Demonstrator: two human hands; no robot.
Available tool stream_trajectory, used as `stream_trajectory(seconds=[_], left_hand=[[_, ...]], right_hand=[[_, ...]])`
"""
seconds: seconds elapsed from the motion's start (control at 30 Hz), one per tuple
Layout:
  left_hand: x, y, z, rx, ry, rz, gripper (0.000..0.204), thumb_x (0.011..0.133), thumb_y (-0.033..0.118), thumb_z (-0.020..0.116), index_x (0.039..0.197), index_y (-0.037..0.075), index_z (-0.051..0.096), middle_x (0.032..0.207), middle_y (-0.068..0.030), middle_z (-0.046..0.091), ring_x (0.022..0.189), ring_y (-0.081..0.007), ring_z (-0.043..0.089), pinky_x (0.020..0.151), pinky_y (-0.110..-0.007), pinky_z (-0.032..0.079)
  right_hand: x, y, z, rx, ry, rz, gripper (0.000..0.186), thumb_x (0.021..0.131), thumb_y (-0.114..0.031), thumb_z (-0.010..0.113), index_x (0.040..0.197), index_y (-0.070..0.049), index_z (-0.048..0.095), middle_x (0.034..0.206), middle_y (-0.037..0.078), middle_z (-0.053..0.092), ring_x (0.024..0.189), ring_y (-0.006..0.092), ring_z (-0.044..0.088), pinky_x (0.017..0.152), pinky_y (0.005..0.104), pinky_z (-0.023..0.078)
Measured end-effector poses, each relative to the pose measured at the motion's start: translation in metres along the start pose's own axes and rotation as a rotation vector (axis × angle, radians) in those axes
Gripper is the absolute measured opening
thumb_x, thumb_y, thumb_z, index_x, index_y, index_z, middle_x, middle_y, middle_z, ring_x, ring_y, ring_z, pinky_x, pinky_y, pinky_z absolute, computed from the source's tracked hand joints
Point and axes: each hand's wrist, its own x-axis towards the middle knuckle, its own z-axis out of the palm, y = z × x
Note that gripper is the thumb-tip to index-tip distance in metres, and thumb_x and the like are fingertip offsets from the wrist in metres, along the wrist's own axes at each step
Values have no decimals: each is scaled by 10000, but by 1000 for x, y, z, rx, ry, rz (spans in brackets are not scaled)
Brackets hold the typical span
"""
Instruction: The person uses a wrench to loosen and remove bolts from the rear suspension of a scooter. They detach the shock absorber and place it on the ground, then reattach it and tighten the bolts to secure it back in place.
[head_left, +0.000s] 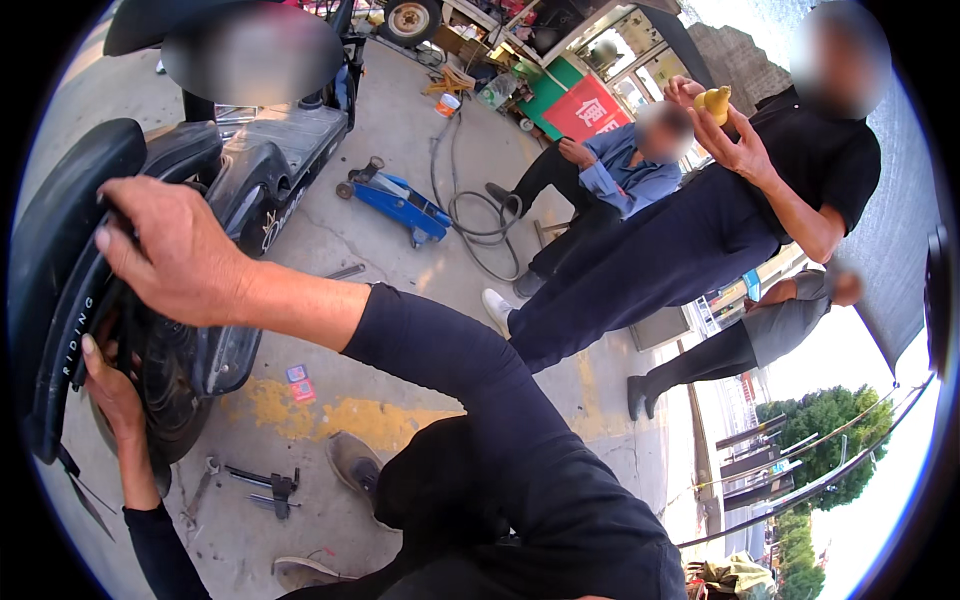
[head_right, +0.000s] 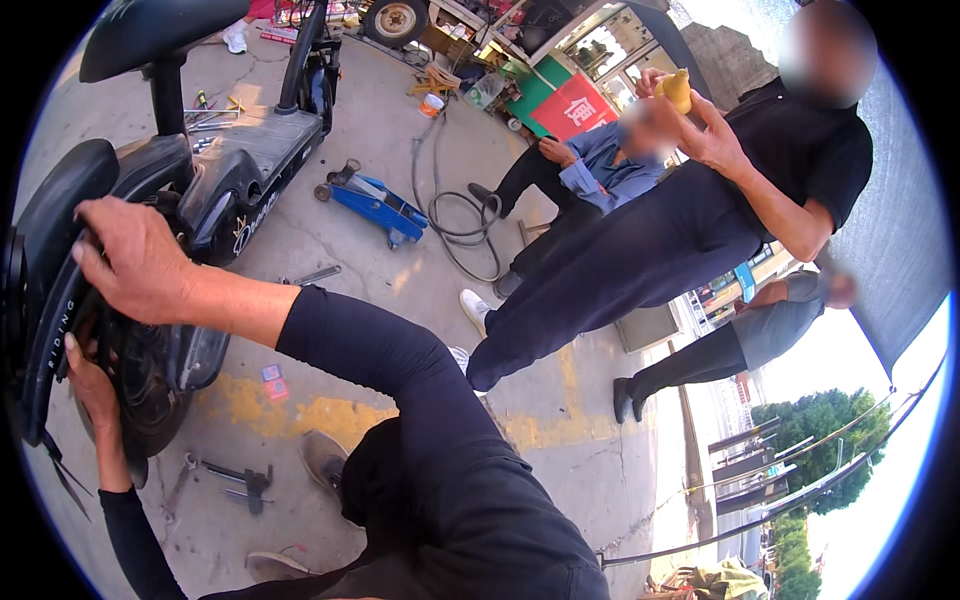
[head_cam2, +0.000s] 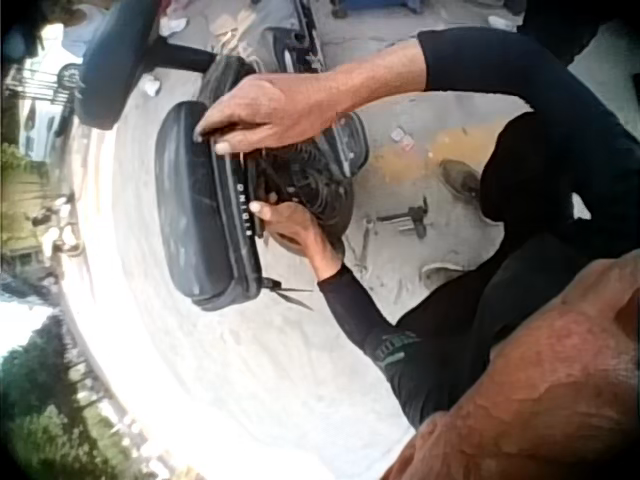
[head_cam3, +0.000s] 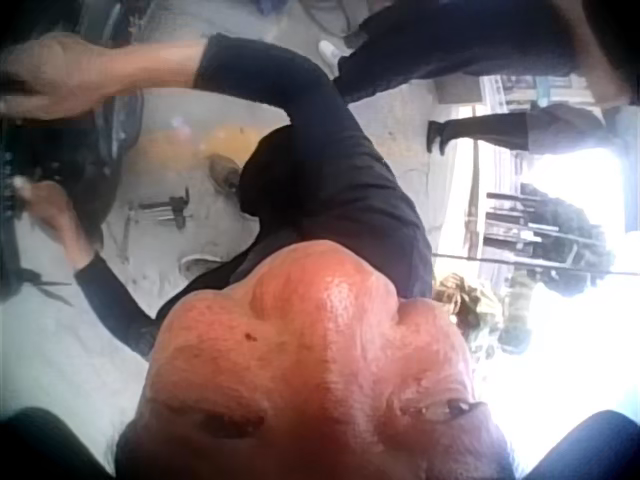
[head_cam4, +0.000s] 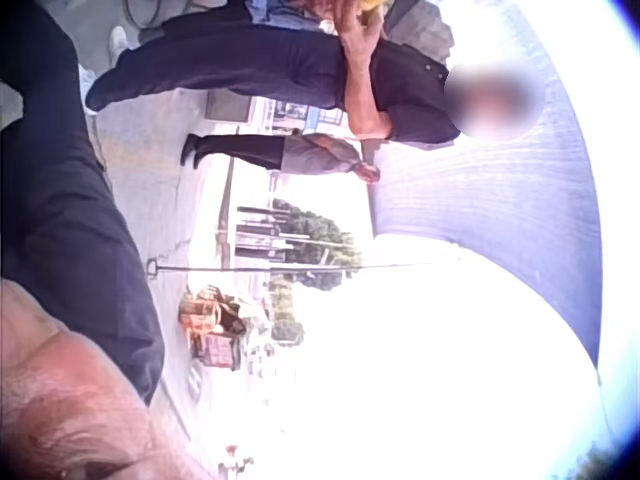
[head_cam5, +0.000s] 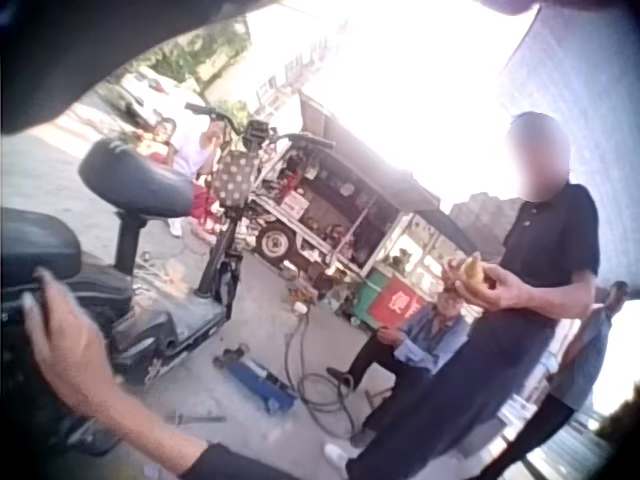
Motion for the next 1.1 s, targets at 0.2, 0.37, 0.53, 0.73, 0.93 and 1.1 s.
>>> stream_trajectory(seconds=[0.2, 0.37, 0.53, 0.73, 0.93, 1.1], left_hand=[[-15, 14, 14, 140, 24, 109, 689, 999, 542, 291, 1240, 0, 643, 758, -16, 587, 645, -100, 479, 568, -248, 346], [-17, 11, 24, 151, 49, 144, 715, 978, 568, 314, 1224, -14, 649, 762, -19, 599, 646, -100, 482, 578, -244, 347], [-15, 25, 21, 64, 108, 174, 695, 972, 554, 344, 1229, -20, 640, 920, -91, 682, 675, -125, 529, 612, -260, 400], [-28, 47, 41, 183, 146, 376, 639, 977, 520, 354, 1103, -21, 671, 809, -70, 660, 658, -122, 566, 631, -272, 444], [-26, 44, 31, 79, 92, 554, 388, 982, 353, 495, 900, -1, 630, 726, -99, 604, 732, -239, 580, 720, -363, 464], [-29, 45, 29, 166, 79, 531, 467, 980, 390, 438, 1107, -17, 629, 991, -144, 670, 851, -214, 599, 739, -337, 453]], right_hand=[[-125, -13, 5, -68, -541, 286, 316, 906, -240, 566, 1035, 47, 588, 900, 222, 614, 825, 400, 633, 707, 446, 514], [-104, 59, -20, 565, 63, 1428, 251, 919, -201, 411, 984, -2, 550, 783, 94, 582, 603, 192, 551, 576, 416, 480], [4, 81, -16, 513, 242, 1094, 303, 981, -267, 430, 979, 5, 564, 753, 68, 554, 505, 129, 453, 449, 301, 404], [-47, -9, -8, 79, -460, -2, 458, 1040, -360, 432, 1247, 23, 575, 1059, 103, 650, 635, 137, 555, 602, 283, 481], [-94, 33, -19, 197, -281, 1187, 425, 999, -267, 379, 1225, 62, 526, 1205, 200, 605, 825, 222, 608, 767, 414, 515], [-6, 33, -29, 516, -74, 713, 472, 1022, -295, 314, 1289, 44, 505, 1225, 153, 615, 637, 113, 440, 661, 282, 455]])
